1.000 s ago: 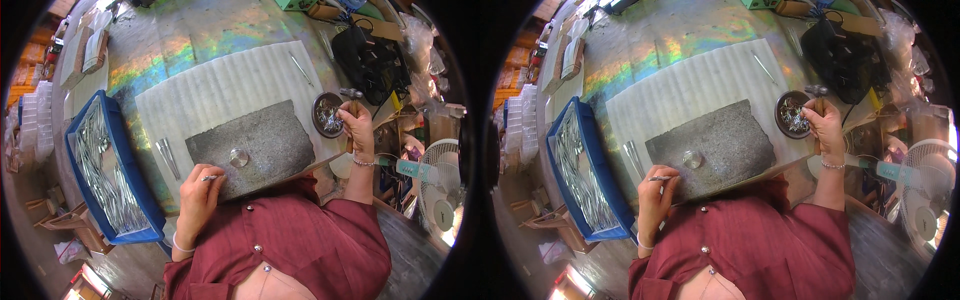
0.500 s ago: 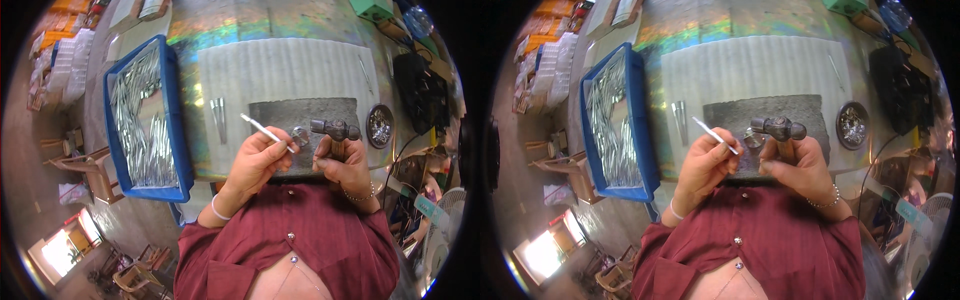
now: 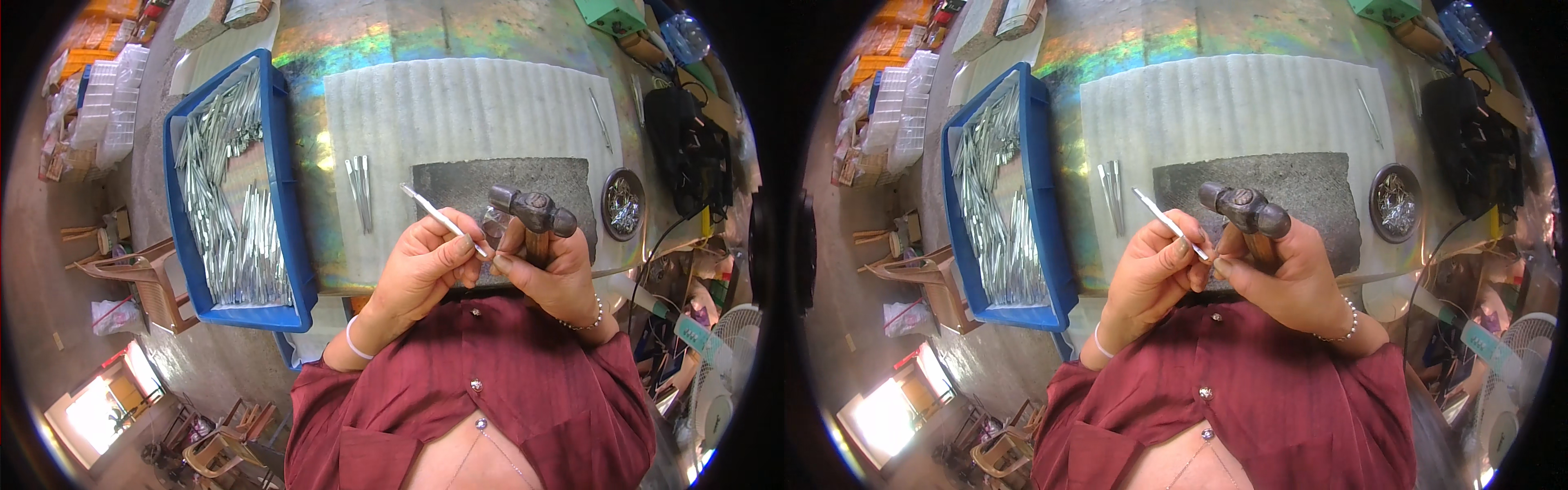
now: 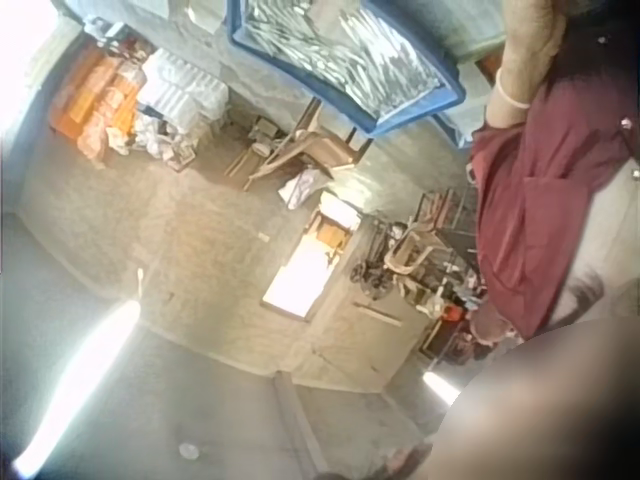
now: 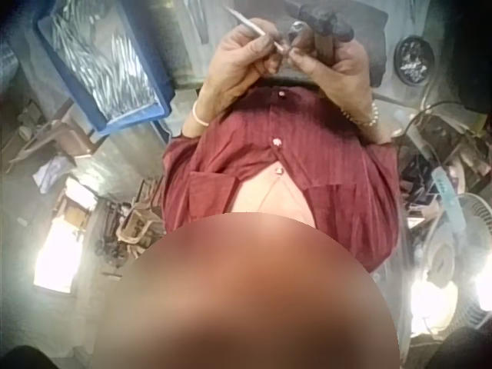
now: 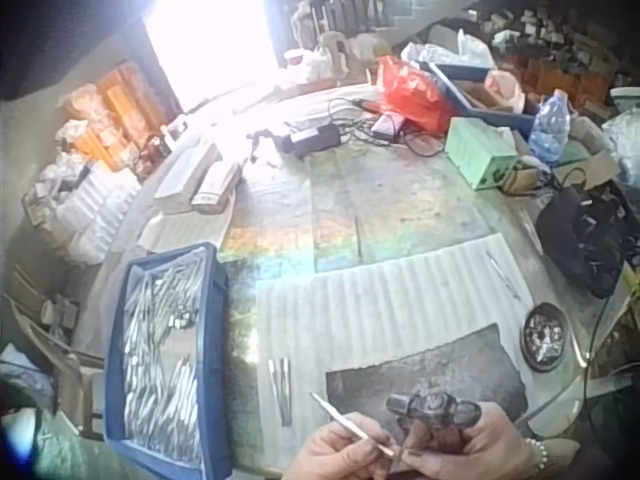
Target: Manually shaping thin metal strips by hammering them against a stone block on a workbench.
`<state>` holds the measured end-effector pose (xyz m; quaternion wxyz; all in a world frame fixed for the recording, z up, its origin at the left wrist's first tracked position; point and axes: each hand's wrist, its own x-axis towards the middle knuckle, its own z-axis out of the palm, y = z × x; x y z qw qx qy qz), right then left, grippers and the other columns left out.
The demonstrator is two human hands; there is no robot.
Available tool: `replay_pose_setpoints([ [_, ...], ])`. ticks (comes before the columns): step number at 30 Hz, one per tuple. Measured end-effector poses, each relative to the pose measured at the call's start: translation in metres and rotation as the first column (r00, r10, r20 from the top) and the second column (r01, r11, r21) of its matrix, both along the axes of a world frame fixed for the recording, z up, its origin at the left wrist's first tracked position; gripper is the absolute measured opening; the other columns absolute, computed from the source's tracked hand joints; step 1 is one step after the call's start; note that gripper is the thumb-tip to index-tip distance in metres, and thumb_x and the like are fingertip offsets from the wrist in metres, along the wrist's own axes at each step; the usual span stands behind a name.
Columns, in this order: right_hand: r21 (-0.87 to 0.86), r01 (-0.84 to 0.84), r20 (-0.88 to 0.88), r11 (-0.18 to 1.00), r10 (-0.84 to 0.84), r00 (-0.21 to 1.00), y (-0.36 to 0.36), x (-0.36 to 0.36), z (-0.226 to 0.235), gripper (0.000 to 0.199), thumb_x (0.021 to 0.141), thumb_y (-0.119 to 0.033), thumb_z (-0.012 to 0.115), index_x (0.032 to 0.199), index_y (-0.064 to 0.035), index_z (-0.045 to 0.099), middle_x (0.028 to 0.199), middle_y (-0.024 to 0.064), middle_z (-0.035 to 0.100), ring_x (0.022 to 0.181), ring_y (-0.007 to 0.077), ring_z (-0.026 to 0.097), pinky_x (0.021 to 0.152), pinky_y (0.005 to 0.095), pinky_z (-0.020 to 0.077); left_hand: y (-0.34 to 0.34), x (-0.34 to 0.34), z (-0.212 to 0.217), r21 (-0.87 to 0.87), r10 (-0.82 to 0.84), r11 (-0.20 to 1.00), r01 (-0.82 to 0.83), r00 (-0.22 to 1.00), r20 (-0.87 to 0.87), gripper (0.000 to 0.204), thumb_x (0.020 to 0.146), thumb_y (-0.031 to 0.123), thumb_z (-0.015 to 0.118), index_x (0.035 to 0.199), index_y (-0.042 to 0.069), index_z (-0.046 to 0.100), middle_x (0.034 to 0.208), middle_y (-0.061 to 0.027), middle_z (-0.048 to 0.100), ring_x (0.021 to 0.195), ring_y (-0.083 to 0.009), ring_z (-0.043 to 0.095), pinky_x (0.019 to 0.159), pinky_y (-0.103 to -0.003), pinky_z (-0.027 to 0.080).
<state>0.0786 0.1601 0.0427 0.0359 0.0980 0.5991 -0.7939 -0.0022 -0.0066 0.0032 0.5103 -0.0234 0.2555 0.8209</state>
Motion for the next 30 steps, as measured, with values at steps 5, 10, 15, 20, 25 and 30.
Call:
replay_pose_setpoints([
  [5,0.025,0.033,0.043,0.999,-0.034,0.998,0.001,0.004,-0.005,0.021,0.08,0.01,0.058,0.098,-0.0002,0.052,0.082,0.0008,0.056,0.077,0.0067,0.054,0.068,0.0227,0.0448,0.001,0.003,0.003,-0.085,0.016,0.996,-0.023,0.996,-0.086,0.011,0.089,0.008,0.059,0.098,0.001,0.056,0.086,-0.0077,0.063,0.068,-0.0118,0.059,0.062,-0.022,0.048],
  [10,0.05,0.014,0.015,0.999,-0.015,1.0,0.002,-0.001,-0.001,0.018,0.081,0.007,0.057,0.096,-0.0012,0.053,0.079,-0.0008,0.054,0.073,0.0057,0.051,0.065,0.0207,0.0426,0.002,0.007,0.003,-0.178,0.038,0.978,-0.104,0.938,-0.344,0.008,0.088,-0.001,0.056,0.096,-0.001,0.057,0.086,-0.0074,0.062,0.073,-0.0117,0.06,0.065,-0.023,0.05],
  [15,0.088,-0.008,-0.07,0.996,0.014,0.997,0.004,0.002,-0.018,0.017,0.081,0.005,0.057,0.094,-0.004,0.051,0.069,-0.0064,0.036,0.061,0.0036,0.033,0.059,0.0194,0.0359,0.001,0.012,0.005,-0.179,0.074,0.965,-0.19,0.857,-0.509,0.011,0.086,0.0,0.061,0.095,-0.003,0.056,0.091,-0.0098,0.057,0.072,-0.014,0.059,0.065,-0.024,0.049],
  [20,-0.188,-0.006,-0.093,0.982,-0.011,0.996,0.001,0.0,-0.014,0.015,0.088,0.0,0.057,0.102,-0.0028,0.054,0.073,-0.0042,0.048,0.065,0.0023,0.044,0.06,0.0193,0.0402,0.004,0.01,-0.005,-0.068,0.096,0.99,-0.121,0.949,-0.299,0.012,0.09,0.009,0.058,0.096,0.0,0.054,0.092,-0.0127,0.057,0.067,-0.0163,0.058,0.062,-0.025,0.048],
  [25,-0.239,0.028,0.054,0.971,-0.016,0.998,0.015,0.005,-0.009,0.019,0.091,-0.009,0.057,0.109,-0.0019,0.055,0.077,-0.0021,0.055,0.067,0.0038,0.052,0.06,0.0205,0.0448,-0.003,0.006,-0.007,-0.021,0.162,0.986,-0.165,0.981,-0.104,0.012,0.092,0.013,0.055,0.098,0.004,0.05,0.093,-0.0158,0.059,0.066,-0.0167,0.058,0.06,-0.025,0.049],
  [30,0.516,0.027,0.055,0.856,-0.065,0.996,0.028,0.013,-0.023,0.022,0.084,-0.007,0.065,0.104,0.001,0.059,0.072,-0.0046,0.056,0.057,0.0018,0.044,0.052,0.0188,0.0364,-0.011,-0.002,-0.007,-0.056,0.242,0.967,-0.249,0.965,-0.102,0.01,0.093,0.013,0.054,0.098,0.005,0.05,0.094,-0.0157,0.06,0.066,-0.0161,0.058,0.059,-0.025,0.049],
])
